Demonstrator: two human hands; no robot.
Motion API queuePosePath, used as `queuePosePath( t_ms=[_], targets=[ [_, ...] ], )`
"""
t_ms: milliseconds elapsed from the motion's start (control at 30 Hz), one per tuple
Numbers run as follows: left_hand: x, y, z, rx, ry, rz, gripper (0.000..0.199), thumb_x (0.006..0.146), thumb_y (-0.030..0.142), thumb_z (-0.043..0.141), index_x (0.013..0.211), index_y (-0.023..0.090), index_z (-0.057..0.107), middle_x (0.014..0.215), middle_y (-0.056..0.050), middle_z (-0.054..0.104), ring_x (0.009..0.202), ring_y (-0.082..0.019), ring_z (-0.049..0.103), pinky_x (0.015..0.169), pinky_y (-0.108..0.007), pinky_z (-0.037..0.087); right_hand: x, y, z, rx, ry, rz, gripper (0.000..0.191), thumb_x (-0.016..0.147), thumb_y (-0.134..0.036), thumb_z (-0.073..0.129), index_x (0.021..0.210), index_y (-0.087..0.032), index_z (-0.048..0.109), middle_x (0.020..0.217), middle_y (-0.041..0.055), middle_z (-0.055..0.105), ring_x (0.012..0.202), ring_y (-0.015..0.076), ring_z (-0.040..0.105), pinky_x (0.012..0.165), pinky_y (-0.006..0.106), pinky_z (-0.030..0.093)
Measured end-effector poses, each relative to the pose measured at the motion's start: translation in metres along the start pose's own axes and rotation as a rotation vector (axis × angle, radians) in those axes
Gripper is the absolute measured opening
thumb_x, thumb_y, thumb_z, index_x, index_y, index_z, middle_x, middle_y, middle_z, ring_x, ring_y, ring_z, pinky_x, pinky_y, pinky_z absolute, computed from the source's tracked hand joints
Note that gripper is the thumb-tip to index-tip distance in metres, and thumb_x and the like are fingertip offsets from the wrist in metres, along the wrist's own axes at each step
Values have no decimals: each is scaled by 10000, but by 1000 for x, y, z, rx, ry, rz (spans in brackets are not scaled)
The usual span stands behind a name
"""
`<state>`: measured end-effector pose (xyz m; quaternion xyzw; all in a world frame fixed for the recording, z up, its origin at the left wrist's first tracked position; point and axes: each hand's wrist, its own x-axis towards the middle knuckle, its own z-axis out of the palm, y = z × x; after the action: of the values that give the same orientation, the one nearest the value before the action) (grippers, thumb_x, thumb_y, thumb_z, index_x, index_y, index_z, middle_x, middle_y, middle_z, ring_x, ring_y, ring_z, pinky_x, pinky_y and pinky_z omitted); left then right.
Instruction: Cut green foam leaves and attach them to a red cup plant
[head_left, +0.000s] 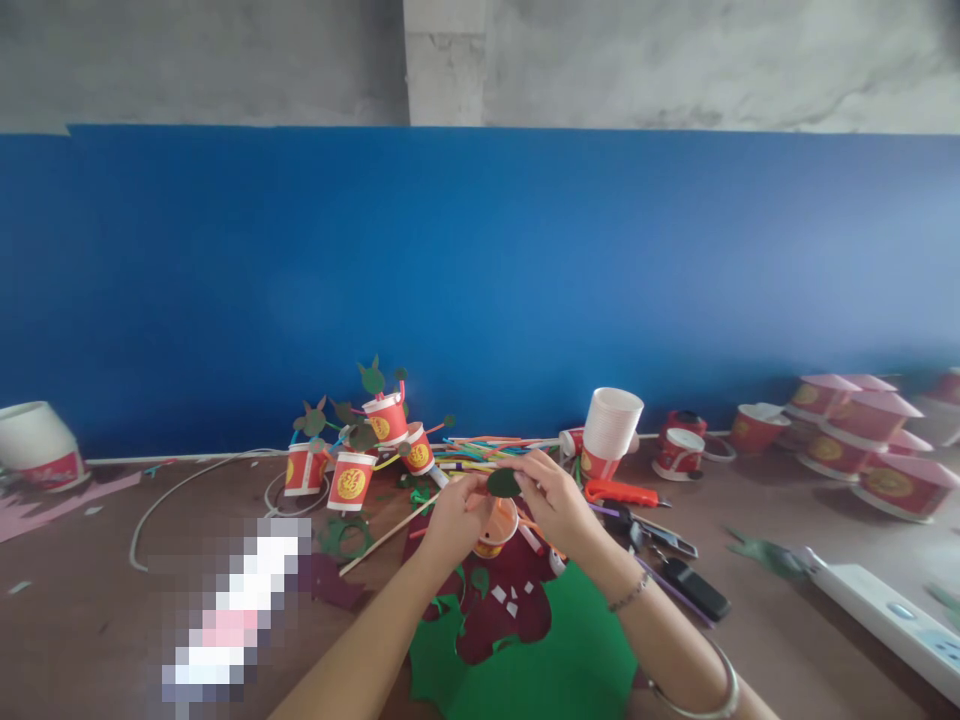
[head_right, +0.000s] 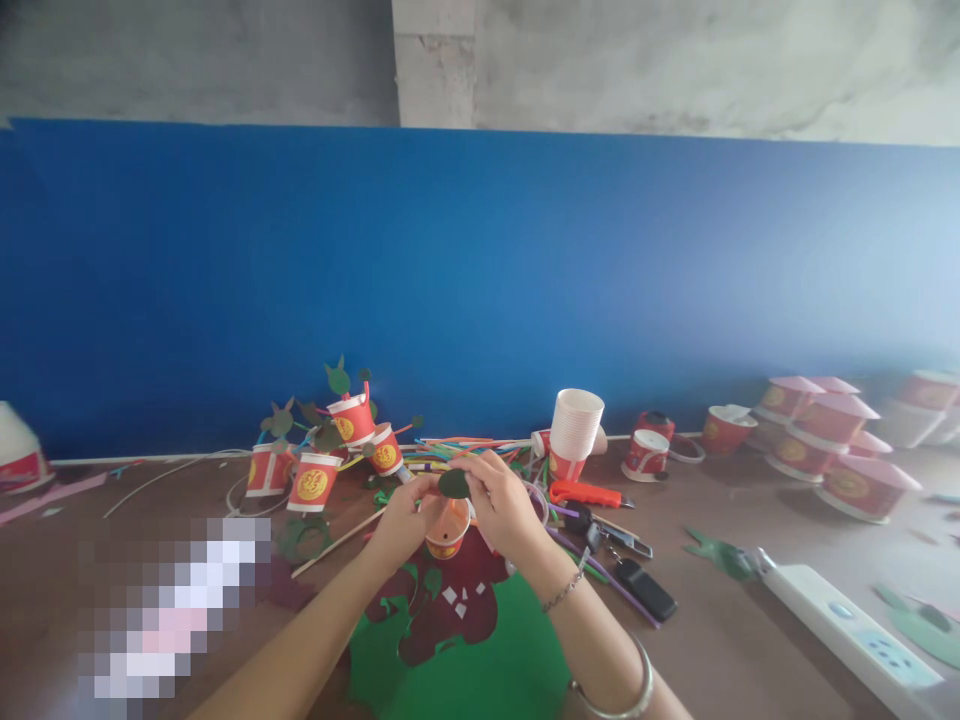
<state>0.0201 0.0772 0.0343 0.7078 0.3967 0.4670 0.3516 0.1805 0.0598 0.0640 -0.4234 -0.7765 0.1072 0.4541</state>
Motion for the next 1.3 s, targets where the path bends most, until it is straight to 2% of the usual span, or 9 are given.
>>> queuePosePath(
  t_ms=[200, 467, 633, 767, 933, 1033, 1133, 1200, 1300],
  targets=[
    [0, 2, -1, -5, -8, -6, 234, 765, 156, 505, 914, 179, 683, 869, -40, 697, 891, -204, 614, 794, -303, 470, 0, 1, 2, 30, 4, 8, 324, 886, -182, 386, 1091, -221, 634, 912, 70, 595, 828, 173, 563, 749, 311, 470],
    [1, 5, 0, 49, 9, 11, 247, 708, 103, 510, 860, 184, 687, 849, -21, 704, 834, -189, 615, 773, -282, 463, -1, 0, 3, -3, 1, 27, 338, 883, -165, 384, 1107, -229, 628, 923, 64, 596, 847, 172, 569, 757, 305, 467],
    [-1, 6, 0, 97, 9, 0, 136, 735, 235, 566, 806, 184, 670, 776, -11, 686, 767, -182, 606, 710, -261, 459, -1, -2, 2, -38, 4, -10, 349, 880, -153, 382, 1117, -243, 622, 935, 62, 594, 857, 172, 570, 757, 300, 474],
    [-1, 4, 0, 92, 18, -17, 160, 764, 273, 542, 803, 185, 670, 768, -11, 683, 759, -184, 603, 704, -263, 452, -1, -5, 3, -31, 5, -25, 355, 879, -145, 367, 1113, -246, 614, 926, 61, 585, 859, 174, 569, 766, 308, 476],
    [2, -7, 3, -108, 73, -104, 214, 763, 270, 548, 898, 172, 682, 842, -28, 705, 812, -196, 622, 739, -276, 469, -3, -2, 9, -97, -5, 130, 419, 812, -214, 488, 1231, -217, 486, 1047, 83, 568, 935, 205, 562, 823, 366, 467],
    [4, -11, 3, -256, 94, -168, 232, 751, 289, 576, 894, 140, 681, 813, -48, 711, 794, -205, 638, 736, -289, 481, -8, 0, 15, -171, -95, 188, 564, 703, -326, 636, 1227, -198, 473, 1125, 106, 569, 1062, 260, 523, 882, 413, 426],
    [3, -7, 1, -395, 85, -252, 265, 743, 318, 604, 915, 129, 676, 810, -53, 717, 790, -210, 651, 724, -293, 491, -12, -2, 18, -203, -246, 252, 648, 581, -421, 734, 1141, -178, 517, 1081, 122, 598, 1007, 287, 556, 808, 392, 442],
    [2, -2, 0, -445, 87, -302, 259, 735, 315, 617, 904, 128, 677, 798, -47, 720, 781, -206, 658, 726, -292, 495, -13, -5, 17, -200, -310, 291, 607, 555, -433, 751, 1058, -169, 538, 1013, 116, 623, 931, 280, 584, 739, 359, 448],
    [2, 3, -1, -500, 84, -315, 242, 723, 298, 634, 894, 131, 671, 798, -41, 724, 772, -197, 667, 749, -296, 498, -12, -7, 16, -148, -365, 319, 502, 615, -431, 714, 1008, -175, 536, 940, 91, 648, 851, 253, 604, 669, 312, 434]
  ],
)
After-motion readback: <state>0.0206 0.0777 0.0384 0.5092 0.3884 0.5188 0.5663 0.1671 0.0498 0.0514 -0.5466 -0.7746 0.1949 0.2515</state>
